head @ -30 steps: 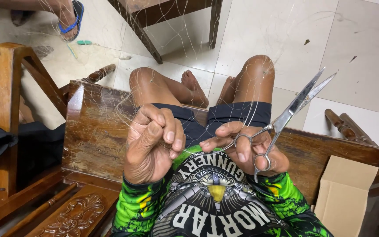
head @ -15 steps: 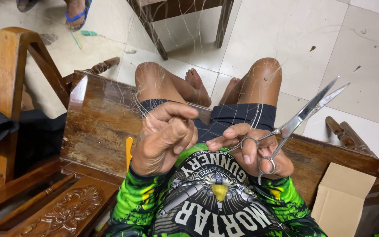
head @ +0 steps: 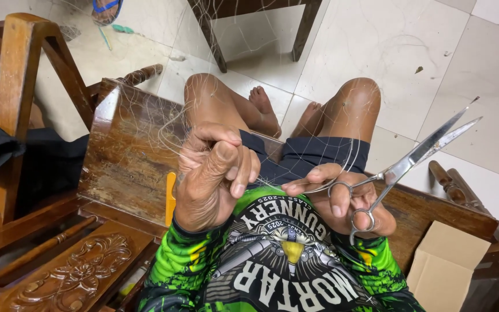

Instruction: Repairing or assembling a fishing net by manipulating the mesh and using scissors to trim strands.

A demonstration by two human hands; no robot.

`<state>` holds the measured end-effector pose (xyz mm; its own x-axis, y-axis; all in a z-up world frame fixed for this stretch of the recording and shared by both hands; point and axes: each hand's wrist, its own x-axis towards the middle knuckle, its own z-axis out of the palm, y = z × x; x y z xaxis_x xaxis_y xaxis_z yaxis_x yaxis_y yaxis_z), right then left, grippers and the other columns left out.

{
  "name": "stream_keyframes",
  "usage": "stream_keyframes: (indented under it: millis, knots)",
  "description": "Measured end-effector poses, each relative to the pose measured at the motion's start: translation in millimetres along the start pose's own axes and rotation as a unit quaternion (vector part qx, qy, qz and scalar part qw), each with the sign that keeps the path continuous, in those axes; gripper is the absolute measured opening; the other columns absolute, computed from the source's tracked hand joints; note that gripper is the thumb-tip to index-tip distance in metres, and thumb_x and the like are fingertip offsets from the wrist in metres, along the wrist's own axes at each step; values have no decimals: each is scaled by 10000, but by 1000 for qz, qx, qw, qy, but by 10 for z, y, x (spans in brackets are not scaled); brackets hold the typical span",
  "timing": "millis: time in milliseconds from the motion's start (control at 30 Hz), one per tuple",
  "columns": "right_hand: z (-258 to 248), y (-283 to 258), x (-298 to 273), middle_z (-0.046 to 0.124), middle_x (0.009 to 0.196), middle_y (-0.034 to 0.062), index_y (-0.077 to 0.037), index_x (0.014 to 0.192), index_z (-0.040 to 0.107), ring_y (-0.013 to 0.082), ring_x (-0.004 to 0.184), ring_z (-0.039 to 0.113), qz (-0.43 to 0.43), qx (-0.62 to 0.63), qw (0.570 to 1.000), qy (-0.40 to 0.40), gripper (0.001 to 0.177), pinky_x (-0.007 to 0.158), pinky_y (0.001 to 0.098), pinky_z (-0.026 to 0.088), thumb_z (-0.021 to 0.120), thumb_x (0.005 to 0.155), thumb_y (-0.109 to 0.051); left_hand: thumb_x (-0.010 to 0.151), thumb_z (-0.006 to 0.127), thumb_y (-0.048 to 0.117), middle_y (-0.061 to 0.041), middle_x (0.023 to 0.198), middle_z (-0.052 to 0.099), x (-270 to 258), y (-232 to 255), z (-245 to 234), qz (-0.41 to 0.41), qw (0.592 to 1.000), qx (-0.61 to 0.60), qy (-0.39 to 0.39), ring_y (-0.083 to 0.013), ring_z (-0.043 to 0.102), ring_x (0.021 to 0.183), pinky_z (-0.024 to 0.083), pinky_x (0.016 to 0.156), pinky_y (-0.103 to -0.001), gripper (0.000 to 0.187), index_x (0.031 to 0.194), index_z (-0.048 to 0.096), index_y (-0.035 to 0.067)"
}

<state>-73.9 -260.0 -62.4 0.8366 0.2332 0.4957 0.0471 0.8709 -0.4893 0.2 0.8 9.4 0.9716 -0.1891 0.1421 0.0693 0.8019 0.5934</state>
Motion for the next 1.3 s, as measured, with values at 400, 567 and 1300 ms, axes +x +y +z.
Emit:
stream_keyframes:
  millis: [400,567,1300]
  knots:
    - [-3,-6,1,595,1800,289,-32,1155,800,708,1621,603,-12,0,1000,2,374,1394,933,380,971,1162,-365,1270,638,8,-96,738,629,-10,32,-5,71,997,28,18,-258,755,552,732,746,-472,98,1315,704,-49]
    - [16,-4,39,598,1797,294,-33,1165,802,712,1633,592,-12,-3,1000,-8,376,1397,933,383,967,1174,-371,1288,613,9,-111,761,645,5,65,-28,69,997,14,20,-276,774,562,743,735,-475,114,1351,691,-43]
    - [-126,-18,-87,583,1815,271,-76,1129,781,673,1626,617,-19,-34,999,1,405,1424,895,390,975,1156,-430,1251,670,-23,-182,754,722,9,-9,168,80,997,14,4,-316,806,572,780,728,-506,128,1324,738,-104]
